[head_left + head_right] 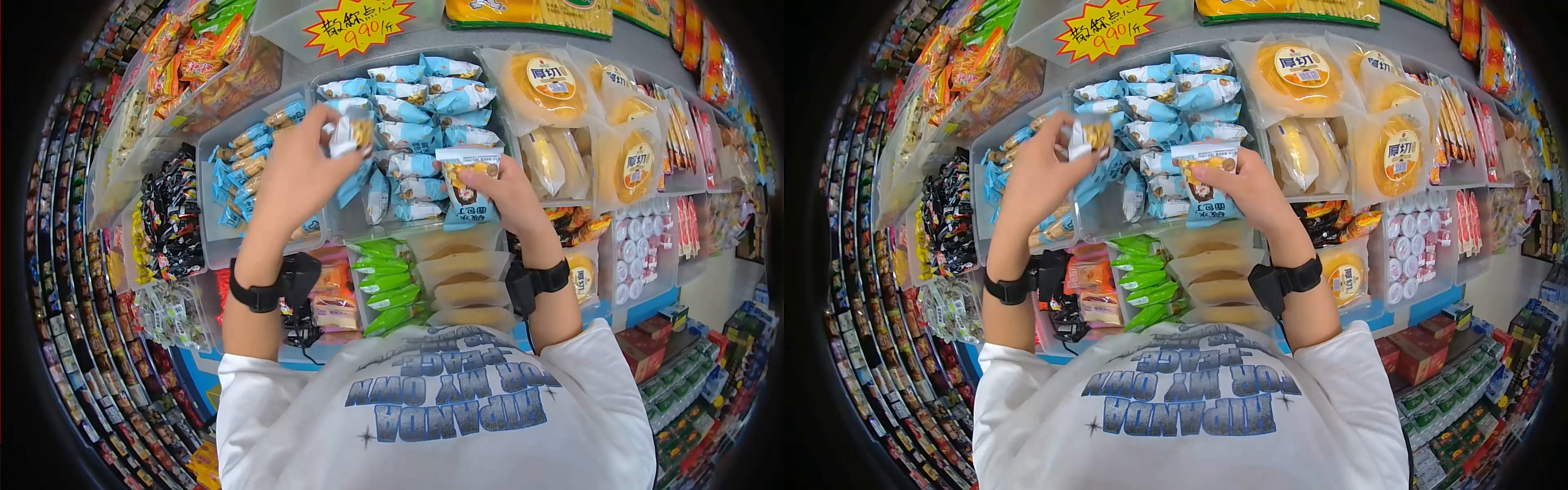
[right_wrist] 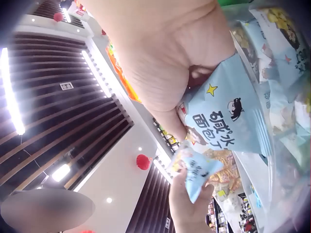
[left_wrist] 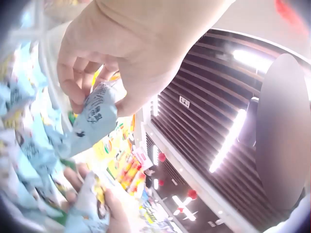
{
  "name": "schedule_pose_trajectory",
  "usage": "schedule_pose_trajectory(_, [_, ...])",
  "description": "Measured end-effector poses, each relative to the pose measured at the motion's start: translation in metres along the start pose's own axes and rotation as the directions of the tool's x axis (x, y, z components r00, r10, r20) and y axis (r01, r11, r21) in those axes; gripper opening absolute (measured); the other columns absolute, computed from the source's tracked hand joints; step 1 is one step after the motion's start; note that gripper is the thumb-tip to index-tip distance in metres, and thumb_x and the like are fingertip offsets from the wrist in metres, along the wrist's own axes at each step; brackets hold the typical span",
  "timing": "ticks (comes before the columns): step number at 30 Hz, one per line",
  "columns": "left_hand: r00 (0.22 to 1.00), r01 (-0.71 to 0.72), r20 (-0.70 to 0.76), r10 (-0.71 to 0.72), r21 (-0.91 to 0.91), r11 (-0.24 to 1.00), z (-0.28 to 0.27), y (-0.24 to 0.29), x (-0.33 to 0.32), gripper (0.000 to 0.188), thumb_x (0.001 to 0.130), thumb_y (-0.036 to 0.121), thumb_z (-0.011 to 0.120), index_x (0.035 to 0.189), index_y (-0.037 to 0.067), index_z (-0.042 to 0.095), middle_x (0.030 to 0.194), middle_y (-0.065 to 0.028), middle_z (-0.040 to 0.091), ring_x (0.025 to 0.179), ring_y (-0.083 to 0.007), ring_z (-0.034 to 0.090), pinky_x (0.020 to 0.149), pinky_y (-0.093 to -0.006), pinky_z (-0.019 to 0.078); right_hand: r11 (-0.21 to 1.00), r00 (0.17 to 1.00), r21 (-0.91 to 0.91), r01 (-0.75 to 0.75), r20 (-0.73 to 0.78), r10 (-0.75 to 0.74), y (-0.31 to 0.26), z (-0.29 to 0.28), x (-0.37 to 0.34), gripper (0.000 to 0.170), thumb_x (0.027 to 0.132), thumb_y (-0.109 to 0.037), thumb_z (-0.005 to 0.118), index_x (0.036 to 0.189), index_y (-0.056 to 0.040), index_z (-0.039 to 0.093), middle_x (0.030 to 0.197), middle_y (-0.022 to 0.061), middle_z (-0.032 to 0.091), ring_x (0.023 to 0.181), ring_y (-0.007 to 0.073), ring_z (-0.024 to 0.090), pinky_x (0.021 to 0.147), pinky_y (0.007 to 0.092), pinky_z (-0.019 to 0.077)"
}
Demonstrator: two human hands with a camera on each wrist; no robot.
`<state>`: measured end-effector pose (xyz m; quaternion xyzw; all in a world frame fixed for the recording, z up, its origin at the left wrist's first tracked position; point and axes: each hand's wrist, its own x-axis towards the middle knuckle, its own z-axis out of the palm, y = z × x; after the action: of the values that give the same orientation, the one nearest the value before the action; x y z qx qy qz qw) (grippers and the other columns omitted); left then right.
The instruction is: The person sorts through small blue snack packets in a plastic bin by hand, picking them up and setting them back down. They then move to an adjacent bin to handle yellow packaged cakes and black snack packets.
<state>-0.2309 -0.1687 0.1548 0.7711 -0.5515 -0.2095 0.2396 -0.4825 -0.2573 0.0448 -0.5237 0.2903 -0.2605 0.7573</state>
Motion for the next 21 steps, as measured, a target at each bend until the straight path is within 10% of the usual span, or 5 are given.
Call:
schedule_pose_trajectory(7, [0.977, -0.02, 0.193, -0.095, 0.522, 0.853, 0.079, -0.062, -0.008, 0.039, 0.075, 0.021, 0.076, 0.1, -0.005, 0.06, 0.086, -0.0239, 0.068, 0.081, -0.0442, 0.066, 0.07, -0.0495, 0.0533, 0.999, 0.996, -0.045, -0.016, 0.084, 0.02, 0.003, -0.002, 0.004, 0.034, 0.092, -0.015, 0.064, 0.121, 0.0019, 0.058, 0.111, 0.0118, 0.069, 0.093, 0.0151, 0.067, 0.081, 0.0287, 0.0546])
schedule_pose_trajectory(11, [0.973, -0.137, 0.23, 0.007, 0.555, 0.82, 0.097, -0.072, 0.009, 0.03, 0.077, 0.018, 0.073, 0.087, -0.009, 0.065, 0.081, -0.0247, 0.068, 0.08, -0.0408, 0.068, 0.07, -0.0461, 0.0554, 0.998, 0.998, 0.059, -0.004, 0.067, 0.0, 0.001, -0.003, 0.0, 0.036, 0.093, -0.015, 0.064, 0.123, 0.0011, 0.056, 0.11, 0.0131, 0.069, 0.091, 0.0151, 0.067, 0.079, 0.0294, 0.0557])
schedule_pose_trajectory(21, [0.704, -0.092, 0.589, -0.397, 0.63, 0.771, 0.131, -0.09, 0.036, 0.03, 0.088, 0.019, 0.06, 0.072, -0.004, 0.07, 0.072, -0.019, 0.07, 0.065, -0.0277, 0.071, 0.065, -0.0378, 0.0575, 0.976, 0.997, 0.215, 0.037, 0.057, -0.05, 0.004, -0.006, -0.006, 0.04, 0.093, -0.017, 0.063, 0.127, 0.0009, 0.052, 0.11, 0.0151, 0.068, 0.09, 0.0179, 0.068, 0.077, 0.0316, 0.0574])
